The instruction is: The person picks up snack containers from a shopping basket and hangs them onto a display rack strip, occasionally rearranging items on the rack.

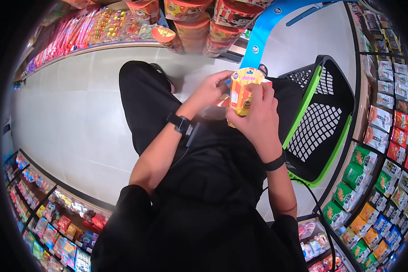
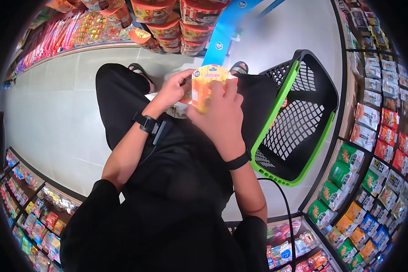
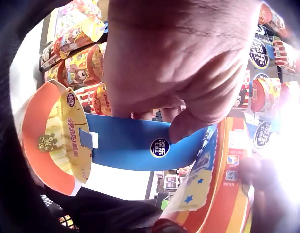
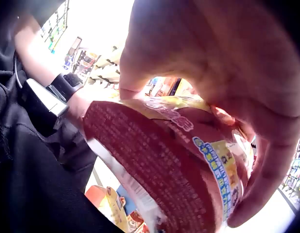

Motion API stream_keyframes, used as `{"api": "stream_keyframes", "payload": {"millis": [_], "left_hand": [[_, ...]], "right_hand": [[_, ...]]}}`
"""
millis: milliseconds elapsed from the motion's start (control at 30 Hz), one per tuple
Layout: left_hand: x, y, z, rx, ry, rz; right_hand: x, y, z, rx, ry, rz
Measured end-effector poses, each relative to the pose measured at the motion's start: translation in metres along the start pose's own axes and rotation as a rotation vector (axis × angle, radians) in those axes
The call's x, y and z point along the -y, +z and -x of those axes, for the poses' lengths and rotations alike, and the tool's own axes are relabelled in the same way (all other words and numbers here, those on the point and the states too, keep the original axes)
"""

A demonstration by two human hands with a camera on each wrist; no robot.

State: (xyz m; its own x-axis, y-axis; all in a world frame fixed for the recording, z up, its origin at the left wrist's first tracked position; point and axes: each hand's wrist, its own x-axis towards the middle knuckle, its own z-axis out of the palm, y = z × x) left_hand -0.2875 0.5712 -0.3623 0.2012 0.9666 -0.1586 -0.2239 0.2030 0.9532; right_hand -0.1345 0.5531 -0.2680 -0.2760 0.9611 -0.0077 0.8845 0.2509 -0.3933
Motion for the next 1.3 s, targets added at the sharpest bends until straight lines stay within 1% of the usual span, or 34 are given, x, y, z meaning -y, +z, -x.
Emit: {"api": "stream_keyframes", "payload": {"millis": [33,133,233,333,400,467,500,567,600,667,700,733,767,800,833,900,933,967,1000,1033,1067,1133,1167,1200,1233,1300], "left_hand": [[-0.007,0.003,0.003,-0.026,-0.063,0.004],[0.009,-0.001,-0.002,-0.013,-0.017,-0.060],[0.016,-0.004,-0.004,0.022,-0.099,-0.060],[0.014,-0.005,-0.001,-0.003,-0.059,0.066],[0.021,-0.001,-0.007,-0.045,0.098,0.121],[0.022,-0.003,-0.009,-0.037,0.103,0.122],[0.020,-0.006,-0.006,-0.009,0.029,0.096],[0.012,-0.010,-0.004,0.015,-0.076,0.204],[0.000,-0.010,-0.003,0.016,-0.111,0.337],[0.021,-0.013,-0.009,-0.003,-0.038,0.470],[0.018,-0.017,-0.012,-0.048,-0.156,0.605],[0.016,-0.020,-0.015,-0.112,-0.270,0.745],[0.011,-0.020,-0.017,-0.077,-0.237,0.694],[0.024,-0.020,-0.022,-0.202,-0.221,0.572],[0.018,-0.015,-0.021,-0.115,-0.150,0.460],[0.031,-0.016,-0.026,-0.095,-0.189,0.215],[0.039,-0.016,-0.027,-0.117,-0.196,0.164],[0.045,-0.008,-0.028,-0.138,-0.203,0.124],[0.048,-0.002,-0.030,-0.132,-0.202,0.139],[0.054,-0.001,-0.035,-0.116,-0.215,0.094],[0.058,0.002,-0.039,-0.103,-0.210,0.085],[0.064,0.005,-0.045,-0.103,-0.212,0.048],[0.066,0.009,-0.045,-0.113,-0.221,0.022],[0.069,0.012,-0.045,-0.123,-0.231,-0.003],[0.070,0.015,-0.044,-0.130,-0.230,-0.037],[0.076,0.016,-0.044,-0.148,-0.221,-0.106]], "right_hand": [[0.001,-0.002,-0.001,0.020,0.012,0.000],[0.003,-0.009,-0.004,0.072,0.040,0.000],[0.007,-0.010,-0.006,0.099,0.031,-0.002],[0.009,-0.001,-0.005,0.101,-0.002,-0.005],[0.010,0.005,-0.003,0.095,-0.015,-0.007],[0.011,0.009,-0.003,0.106,0.000,0.009],[0.010,0.011,-0.003,0.112,0.008,0.016],[0.004,0.015,-0.008,0.099,-0.021,0.017],[0.002,0.018,-0.010,0.090,-0.026,0.013],[-0.001,0.035,-0.015,0.035,-0.081,0.017],[-0.007,0.038,-0.018,-0.011,-0.075,0.038],[-0.008,0.040,-0.020,0.034,-0.064,0.081],[-0.013,0.048,-0.017,0.023,-0.084,0.024],[-0.017,0.053,-0.015,0.080,-0.045,-0.008],[-0.019,0.059,-0.015,0.132,-0.019,-0.045],[-0.022,0.077,-0.008,0.163,0.066,-0.124],[-0.026,0.089,-0.003,0.160,0.070,-0.178],[-0.028,0.103,0.004,0.040,0.030,-0.029],[-0.033,0.085,0.007,0.088,-0.015,-0.070],[-0.036,0.066,0.007,0.136,-0.059,-0.116],[-0.042,0.040,0.006,0.144,0.004,-0.357],[-0.070,-0.040,-0.010,0.201,0.129,-0.703],[-0.094,-0.074,-0.009,0.093,0.167,-0.730],[-0.119,-0.102,-0.011,0.044,0.281,-0.813],[-0.151,-0.111,-0.014,-0.191,0.342,-0.959],[-0.244,-0.119,-0.017,-0.479,0.349,-1.205]]}}
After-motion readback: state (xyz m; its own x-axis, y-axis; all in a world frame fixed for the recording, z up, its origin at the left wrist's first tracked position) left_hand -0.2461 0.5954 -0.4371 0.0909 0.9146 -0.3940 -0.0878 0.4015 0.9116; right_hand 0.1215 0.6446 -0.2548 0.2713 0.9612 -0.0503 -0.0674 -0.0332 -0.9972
